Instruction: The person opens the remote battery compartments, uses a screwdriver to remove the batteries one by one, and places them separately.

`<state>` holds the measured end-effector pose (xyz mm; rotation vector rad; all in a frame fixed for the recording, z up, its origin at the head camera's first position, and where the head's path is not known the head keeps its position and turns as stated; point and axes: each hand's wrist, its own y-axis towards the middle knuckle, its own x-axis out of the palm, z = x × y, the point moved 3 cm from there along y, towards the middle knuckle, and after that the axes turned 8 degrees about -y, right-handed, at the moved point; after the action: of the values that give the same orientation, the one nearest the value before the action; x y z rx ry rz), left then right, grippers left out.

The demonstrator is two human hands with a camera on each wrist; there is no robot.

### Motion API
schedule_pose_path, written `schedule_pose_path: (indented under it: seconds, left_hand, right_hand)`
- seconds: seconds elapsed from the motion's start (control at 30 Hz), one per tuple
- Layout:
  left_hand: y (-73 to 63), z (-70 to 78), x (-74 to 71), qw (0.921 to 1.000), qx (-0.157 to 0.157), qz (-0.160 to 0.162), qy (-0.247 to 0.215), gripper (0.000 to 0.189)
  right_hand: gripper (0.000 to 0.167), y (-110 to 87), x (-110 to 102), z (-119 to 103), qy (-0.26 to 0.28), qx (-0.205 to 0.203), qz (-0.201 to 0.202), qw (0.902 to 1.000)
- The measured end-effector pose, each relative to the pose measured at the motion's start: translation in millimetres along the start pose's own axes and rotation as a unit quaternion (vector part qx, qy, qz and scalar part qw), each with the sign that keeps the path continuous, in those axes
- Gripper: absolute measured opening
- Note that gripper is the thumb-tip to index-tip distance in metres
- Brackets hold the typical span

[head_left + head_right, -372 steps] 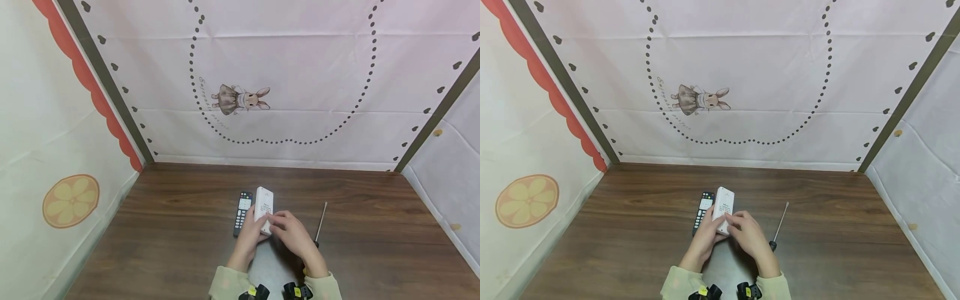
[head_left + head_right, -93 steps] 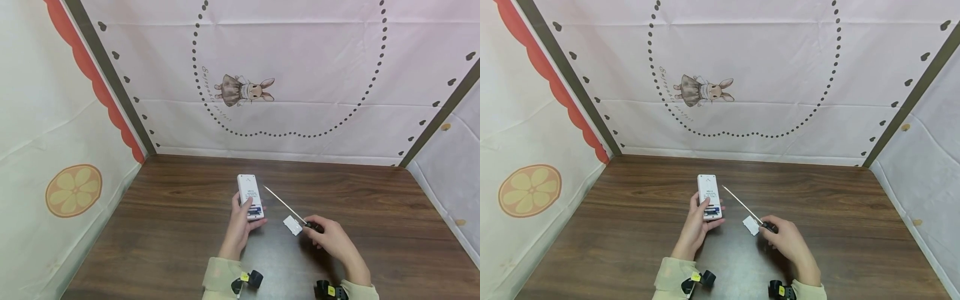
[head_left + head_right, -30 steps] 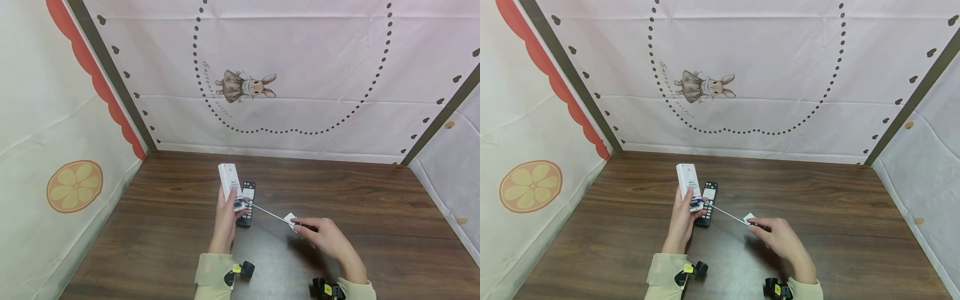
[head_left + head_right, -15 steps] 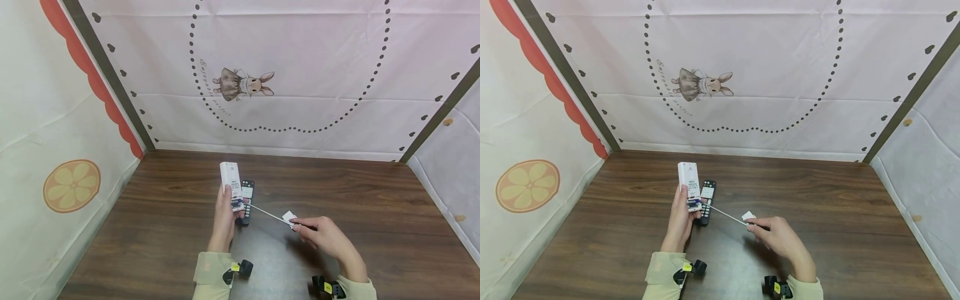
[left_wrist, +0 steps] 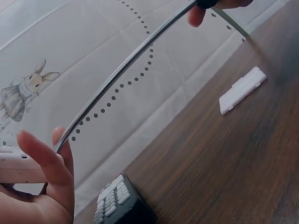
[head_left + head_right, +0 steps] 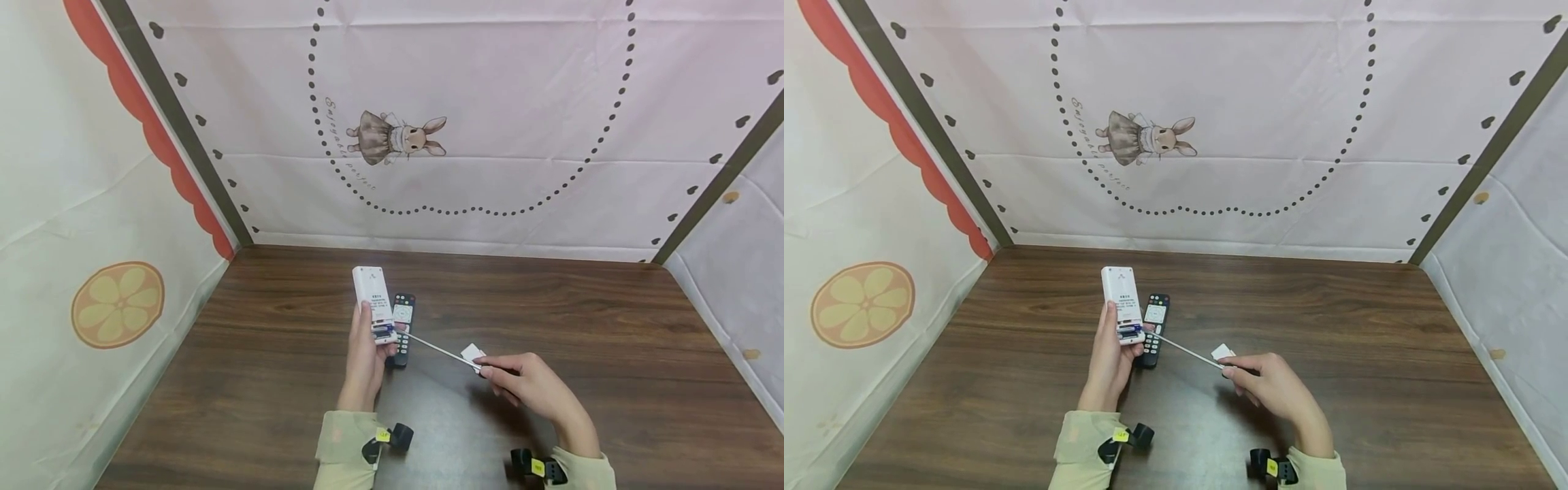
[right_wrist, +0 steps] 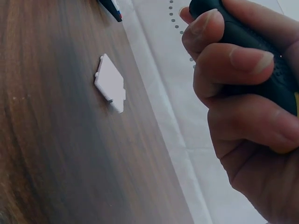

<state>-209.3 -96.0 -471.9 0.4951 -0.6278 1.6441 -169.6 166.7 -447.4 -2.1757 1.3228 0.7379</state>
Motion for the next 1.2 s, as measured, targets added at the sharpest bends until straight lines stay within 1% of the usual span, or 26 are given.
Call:
schedule_pose_path:
  seconds: [0.13,0.27,0.5,0.73,0.87,1.07,1.2]
  left_hand:
    - [0.9,-0.1,-0.2,1.0,-0.005,-0.002,-0.007,0.047]
    - [1.2,-0.7,-1.7,0.9998,-0.011,0.005,-0.013,0.046]
    - [2.0,0.5,-4.4,0.9991,-0.015,0.013,-0.038,0.048]
    - [1.9,1.0,-4.3,0.9982,-0.015,0.001,-0.058,0.051]
    - [1.9,0.9,-4.4,0.9975,-0.018,0.001,-0.068,0.049]
    - [1.1,2.2,-5.8,0.9977,-0.027,0.017,-0.059,0.048]
    - [0.0,2.1,-6.2,0.998,-0.03,0.016,-0.053,0.048]
  right_hand:
    - [0.039,-0.3,-0.6,-0.6,-0.002,0.002,0.003,1.0]
    - [0.038,-0.8,-0.6,-2.5,0.002,-0.001,0.006,1.0]
    - [0.037,-0.9,0.4,-3.5,0.015,-0.007,0.007,0.9998]
    - [0.032,-0.2,0.5,-4.0,0.019,-0.013,0.014,0.9996]
    - [0.031,0.0,0.0,-4.6,0.021,-0.017,0.015,0.9995]
    - [0.033,-0.8,-1.5,-4.7,0.027,-0.009,0.016,0.9995]
    - [0.034,-0.6,-1.2,-5.8,0.029,-0.009,0.011,0.9995]
